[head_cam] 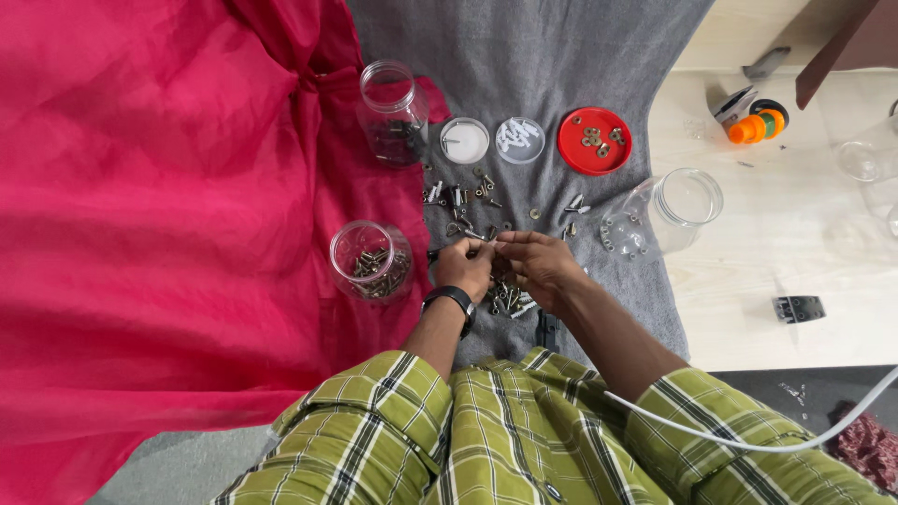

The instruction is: The person sits on the floor and sorts small metal hardware pieces, including screws, nuts, and washers, from a pile on a gray cloth into separate glass jars and plastic containers.

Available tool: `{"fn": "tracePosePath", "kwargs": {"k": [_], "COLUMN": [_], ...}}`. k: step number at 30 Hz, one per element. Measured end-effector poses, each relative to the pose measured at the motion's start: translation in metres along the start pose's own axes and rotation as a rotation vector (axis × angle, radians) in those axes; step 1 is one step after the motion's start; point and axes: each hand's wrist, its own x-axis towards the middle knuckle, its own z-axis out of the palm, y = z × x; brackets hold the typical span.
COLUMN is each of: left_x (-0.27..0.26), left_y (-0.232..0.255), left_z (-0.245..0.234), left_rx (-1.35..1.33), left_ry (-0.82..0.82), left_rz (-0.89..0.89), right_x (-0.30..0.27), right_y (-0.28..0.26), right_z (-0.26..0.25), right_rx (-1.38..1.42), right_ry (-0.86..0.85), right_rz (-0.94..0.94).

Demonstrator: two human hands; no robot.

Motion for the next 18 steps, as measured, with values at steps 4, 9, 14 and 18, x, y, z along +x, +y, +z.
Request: {"fn": "tracePosePath", "kwargs": {"k": [4,9,14,18], "left_x": [0.007,0.018,0.028,0.026], "left_y": [-0.009,-0.022,-0.031,-0.029], "left_z": [0.002,0.004,0.006,0.008], "left_rx": [0.013,-0.095,-0.354,-0.336], "left_ry": [-0.038,-0.065,-0.1,-0.075], "left_rz": [0.016,-0.03,-0.098,-0.056], "right_x": [0.001,-0.01,-0.025,-0.024], "right_y": [0.002,0.001,-0.007,-0.007], "right_z": [0.002,0.012,0.023,0.027], "right_rx": [-0.128,-0.505,-0.888,-0.875], "right_ry": [0.037,0.183,0.329,0.292], "right_rz": [-0.041,-0.259,-0.362,-0.355]}}
